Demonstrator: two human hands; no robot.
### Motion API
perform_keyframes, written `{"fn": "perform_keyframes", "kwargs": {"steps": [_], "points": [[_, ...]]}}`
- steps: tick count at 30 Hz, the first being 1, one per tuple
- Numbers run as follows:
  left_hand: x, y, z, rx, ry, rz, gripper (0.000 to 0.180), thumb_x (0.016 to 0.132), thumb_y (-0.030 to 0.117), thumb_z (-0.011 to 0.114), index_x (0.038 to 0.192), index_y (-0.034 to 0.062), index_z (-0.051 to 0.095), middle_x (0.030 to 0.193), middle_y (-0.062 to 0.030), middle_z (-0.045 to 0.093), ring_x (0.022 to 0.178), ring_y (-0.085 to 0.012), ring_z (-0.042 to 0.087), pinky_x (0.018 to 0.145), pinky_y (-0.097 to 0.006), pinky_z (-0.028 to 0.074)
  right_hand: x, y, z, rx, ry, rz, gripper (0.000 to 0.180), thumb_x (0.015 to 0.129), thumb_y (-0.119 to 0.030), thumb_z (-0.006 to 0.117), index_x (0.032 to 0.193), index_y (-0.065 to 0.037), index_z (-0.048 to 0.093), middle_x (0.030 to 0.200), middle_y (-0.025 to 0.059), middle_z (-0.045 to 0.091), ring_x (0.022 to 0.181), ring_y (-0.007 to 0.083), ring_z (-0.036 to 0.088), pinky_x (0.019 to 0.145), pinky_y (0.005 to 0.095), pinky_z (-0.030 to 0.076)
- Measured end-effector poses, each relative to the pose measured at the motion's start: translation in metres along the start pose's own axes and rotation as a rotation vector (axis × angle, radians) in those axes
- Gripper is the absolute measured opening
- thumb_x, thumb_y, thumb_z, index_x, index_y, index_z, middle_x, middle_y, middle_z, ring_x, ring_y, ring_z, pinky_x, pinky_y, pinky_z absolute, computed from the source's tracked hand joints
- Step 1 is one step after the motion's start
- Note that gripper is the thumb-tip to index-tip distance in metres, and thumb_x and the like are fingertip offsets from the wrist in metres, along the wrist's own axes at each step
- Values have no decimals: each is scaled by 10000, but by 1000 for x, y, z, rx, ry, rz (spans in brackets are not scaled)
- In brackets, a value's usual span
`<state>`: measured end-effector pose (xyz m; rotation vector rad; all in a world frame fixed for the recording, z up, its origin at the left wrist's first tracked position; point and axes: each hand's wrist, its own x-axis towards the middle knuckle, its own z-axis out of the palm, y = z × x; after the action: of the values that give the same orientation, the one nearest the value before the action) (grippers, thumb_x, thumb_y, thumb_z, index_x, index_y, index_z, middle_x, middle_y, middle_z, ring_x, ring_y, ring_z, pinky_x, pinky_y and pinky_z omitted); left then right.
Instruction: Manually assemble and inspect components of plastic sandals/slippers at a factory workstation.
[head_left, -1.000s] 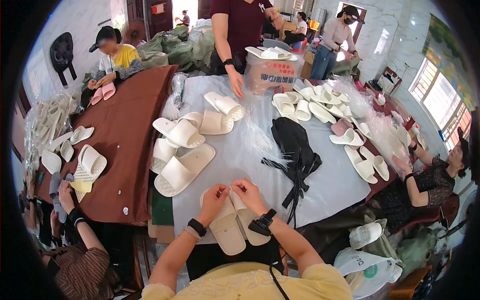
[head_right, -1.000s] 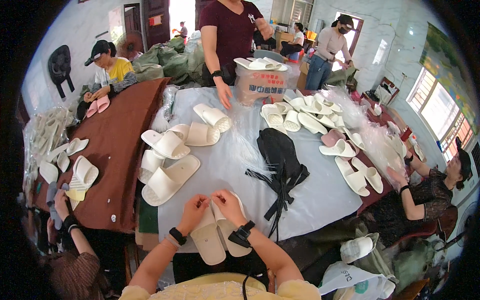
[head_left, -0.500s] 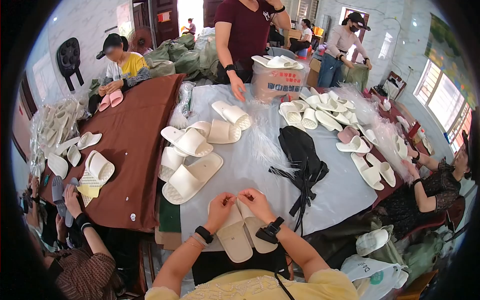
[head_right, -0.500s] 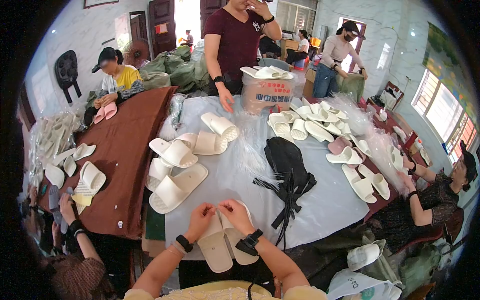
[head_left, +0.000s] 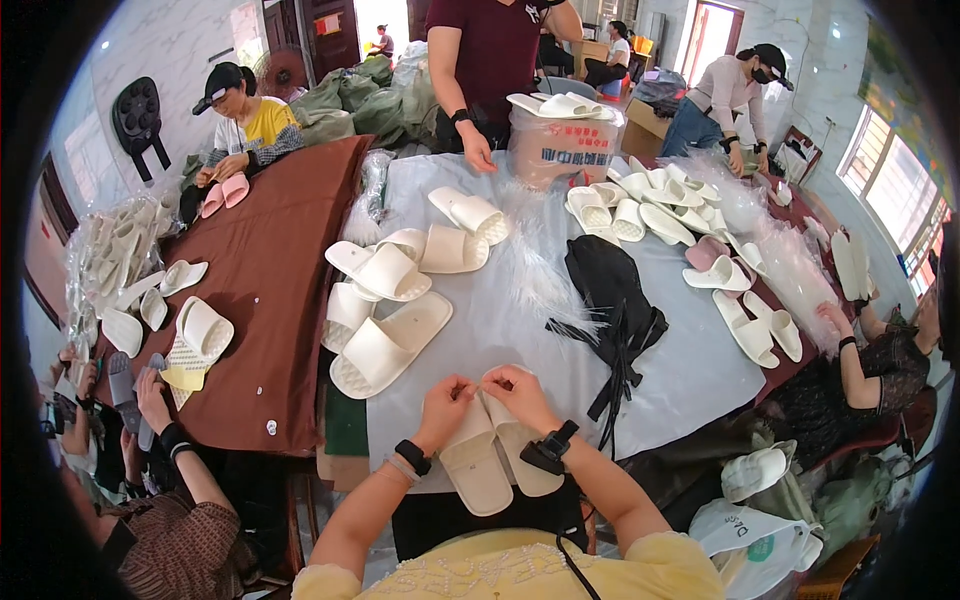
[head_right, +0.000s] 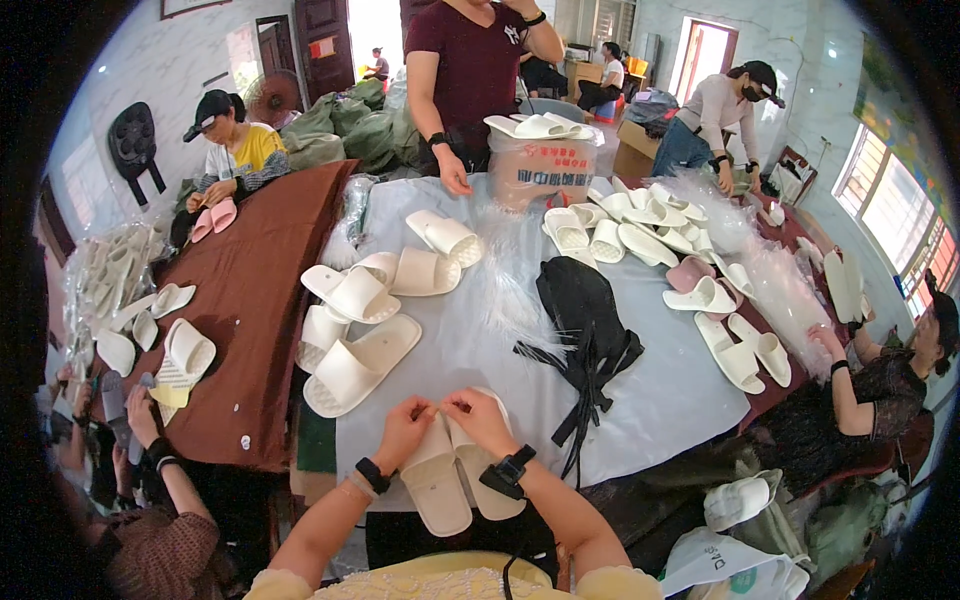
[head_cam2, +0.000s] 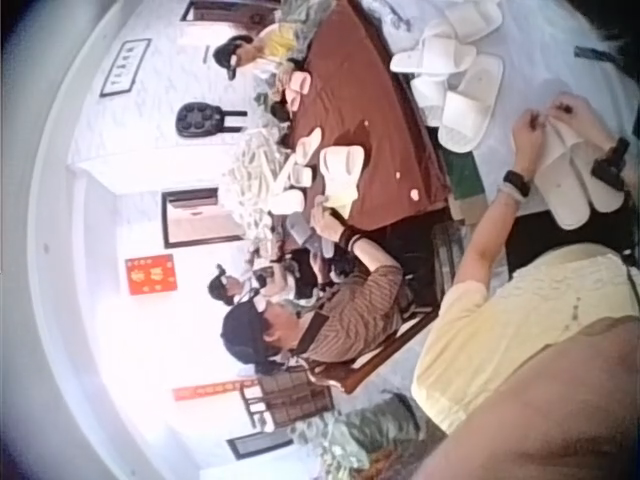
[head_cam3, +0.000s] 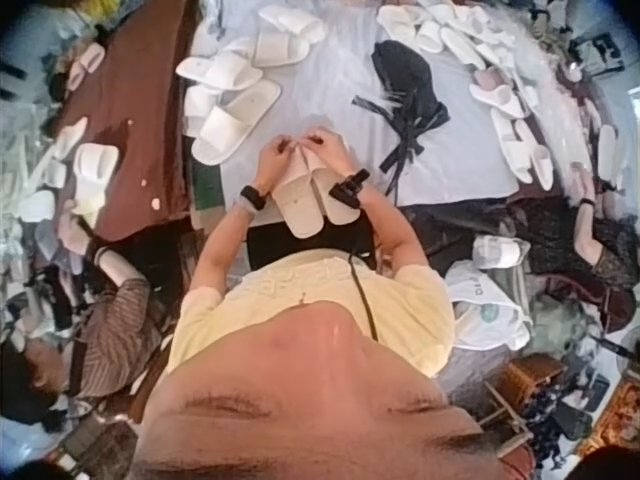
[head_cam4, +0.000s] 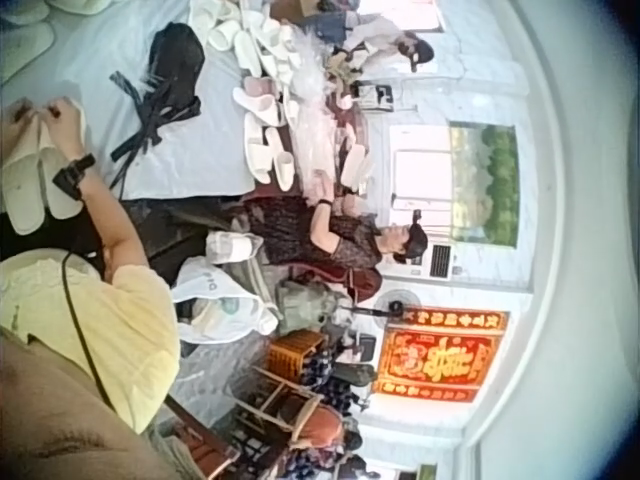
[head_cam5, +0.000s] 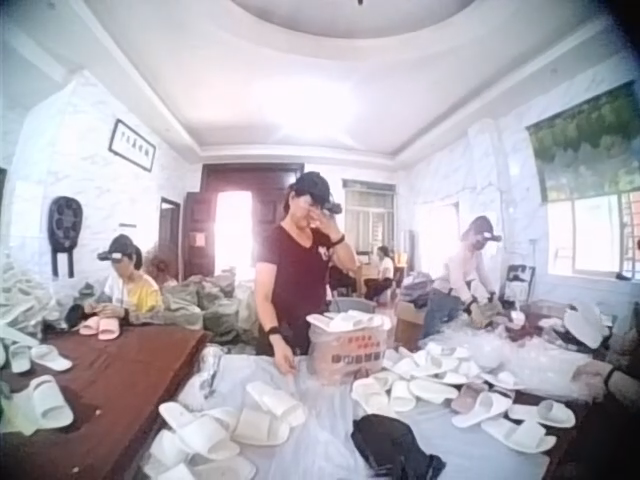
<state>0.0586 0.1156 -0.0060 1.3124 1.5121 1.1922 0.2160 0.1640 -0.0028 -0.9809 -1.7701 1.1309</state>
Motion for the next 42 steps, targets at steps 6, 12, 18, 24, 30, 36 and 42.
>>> {"fn": "perform_keyframes", "kwargs": {"steps": [6,12,18,24,30,36,42], "points": [[-3,-1,0,5,-27,-14,134,848,133,570,872,1,580,700,-1,563,652,-68,491,595,-228,419,-2,-3,1,-38,-29,-22,139,786,-128,634,855,-8,621,734,92,598,628,168,552,587,277,444],[-3,4,0,80,-6,1,153,857,157,554,878,6,567,705,-27,571,651,-85,500,606,-249,428,1,-6,2,-103,-39,-25,149,789,-131,631,863,-4,611,724,99,597,624,169,551,587,282,445],[3,7,1,10,-7,43,140,857,145,556,891,10,567,732,-32,587,673,-87,510,617,-250,432,6,4,0,50,-37,91,147,815,-126,603,901,-7,605,750,76,602,665,140,551,629,258,446],[-2,9,-1,-33,-2,43,116,849,111,556,899,8,570,754,-24,589,675,-81,491,617,-235,424,4,7,5,102,-42,93,149,831,-126,586,911,0,590,754,56,590,687,124,541,637,246,438],[1,-3,4,57,0,84,121,837,118,558,886,9,578,749,-50,599,668,-106,522,626,-252,438,0,-10,-1,-13,-60,69,159,831,-130,589,927,-4,583,787,61,595,709,124,541,638,245,434],[4,-17,3,25,32,113,116,827,123,567,861,14,589,733,-59,612,654,-125,549,616,-270,451,1,0,4,35,29,14,173,826,-138,586,936,-4,582,794,97,605,698,156,557,626,266,443],[6,-11,3,47,-10,93,121,829,125,567,866,10,579,737,-48,603,669,-130,552,620,-267,453,2,-4,0,-86,-62,-10,165,814,-150,596,926,-30,585,763,74,572,688,148,546,627,258,441]]}}
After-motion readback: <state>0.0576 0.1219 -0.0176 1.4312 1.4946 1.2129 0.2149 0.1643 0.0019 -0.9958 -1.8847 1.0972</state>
